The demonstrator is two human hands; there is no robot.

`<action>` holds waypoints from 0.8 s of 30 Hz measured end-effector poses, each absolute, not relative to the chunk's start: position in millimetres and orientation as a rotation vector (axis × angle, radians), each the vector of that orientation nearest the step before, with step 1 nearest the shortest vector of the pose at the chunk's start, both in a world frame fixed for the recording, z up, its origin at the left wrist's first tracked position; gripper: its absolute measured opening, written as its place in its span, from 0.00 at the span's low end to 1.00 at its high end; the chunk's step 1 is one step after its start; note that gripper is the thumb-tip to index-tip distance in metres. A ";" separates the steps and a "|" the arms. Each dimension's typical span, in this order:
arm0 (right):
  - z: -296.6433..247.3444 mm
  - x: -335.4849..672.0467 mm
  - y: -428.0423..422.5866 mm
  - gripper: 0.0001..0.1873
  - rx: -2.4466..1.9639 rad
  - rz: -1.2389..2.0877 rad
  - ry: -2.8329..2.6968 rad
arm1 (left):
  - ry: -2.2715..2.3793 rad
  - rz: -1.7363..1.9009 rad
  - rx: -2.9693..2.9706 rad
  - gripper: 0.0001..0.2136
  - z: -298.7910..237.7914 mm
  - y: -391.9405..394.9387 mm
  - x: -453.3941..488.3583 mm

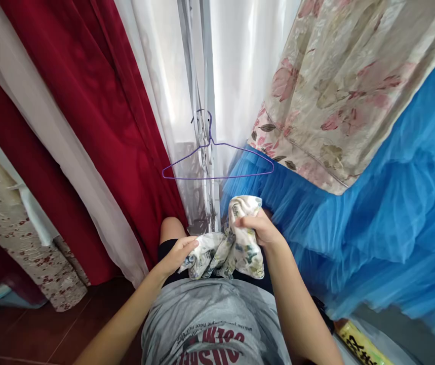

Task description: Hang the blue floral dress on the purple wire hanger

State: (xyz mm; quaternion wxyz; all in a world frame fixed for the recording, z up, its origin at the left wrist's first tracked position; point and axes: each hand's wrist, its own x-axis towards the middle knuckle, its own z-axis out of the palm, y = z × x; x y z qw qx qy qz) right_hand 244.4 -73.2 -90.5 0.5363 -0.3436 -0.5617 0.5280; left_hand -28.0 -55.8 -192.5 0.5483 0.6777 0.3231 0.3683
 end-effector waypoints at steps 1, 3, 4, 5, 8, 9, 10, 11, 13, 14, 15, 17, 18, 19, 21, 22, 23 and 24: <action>-87.4 242.2 -71.3 0.14 -0.832 1.280 -1.375 | 0.774 0.905 1.574 0.24 -188.8 -55.8 -24.1; -80.8 242.8 -66.9 0.12 -0.883 1.280 -1.497 | 0.766 0.894 1.556 0.25 -180.7 -51.3 -22.2; -77.1 245.5 -63.9 0.11 -0.917 1.250 -1.571 | 0.743 0.832 1.556 0.24 -176.2 -47.0 -25.0; -72.9 249.4 -59.8 0.10 -0.946 1.194 -1.637 | 0.718 0.735 1.556 0.24 -171.5 -41.9 -30.3; -58.8 263.9 -40.1 0.08 -1.009 0.888 -1.811 | 0.690 0.357 1.627 0.27 -155.7 -25.1 -58.8; -54.4 268.5 -30.9 0.09 -1.026 0.750 -1.852 | 0.698 0.257 1.690 0.27 -149.7 -19.8 -70.9; -50.8 272.6 -20.6 0.09 -1.042 0.618 -1.874 | 0.716 0.175 1.763 0.25 -143.3 -14.7 -83.5; -48.3 276.1 -9.7 0.07 -1.055 0.505 -1.882 | 0.745 0.106 1.847 0.22 -136.3 -9.4 -96.1; -47.4 280.5 12.3 0.11 -1.062 0.327 -1.884 | 0.846 0.031 2.030 0.19 -120.7 3.2 -119.9; -48.9 281.1 22.3 0.15 -1.053 0.259 -1.891 | 0.913 0.038 2.121 0.18 -112.1 11.0 -130.7; -51.6 280.5 31.1 0.19 -1.040 0.203 -1.902 | 0.984 0.087 2.209 0.17 -103.0 20.1 -140.3; -58.9 276.1 43.9 0.21 -1.016 0.145 -1.934 | 1.086 0.267 2.360 0.16 -82.9 41.3 -155.4; -62.9 272.7 47.9 0.19 -1.013 0.143 -1.947 | 1.112 0.359 2.421 0.16 -72.2 52.4 -160.6; -66.6 268.9 50.5 0.16 -1.017 0.145 -1.954 | 1.129 0.442 2.476 0.15 -61.0 63.1 -164.1; -72.4 261.8 52.6 0.10 -1.041 0.129 -1.942 | 1.145 0.576 2.585 0.13 -38.5 80.2 -166.0; -74.3 258.8 52.7 0.09 -1.056 0.108 -1.923 | 1.147 0.637 2.639 0.12 -27.7 85.7 -164.5; -75.6 256.3 52.6 0.11 -1.072 0.085 -1.903 | 1.148 0.697 2.688 0.11 -17.6 89.1 -161.4; -76.4 254.1 52.3 0.13 -1.089 0.066 -1.888 | 1.150 0.755 2.734 0.10 -8.5 90.4 -156.9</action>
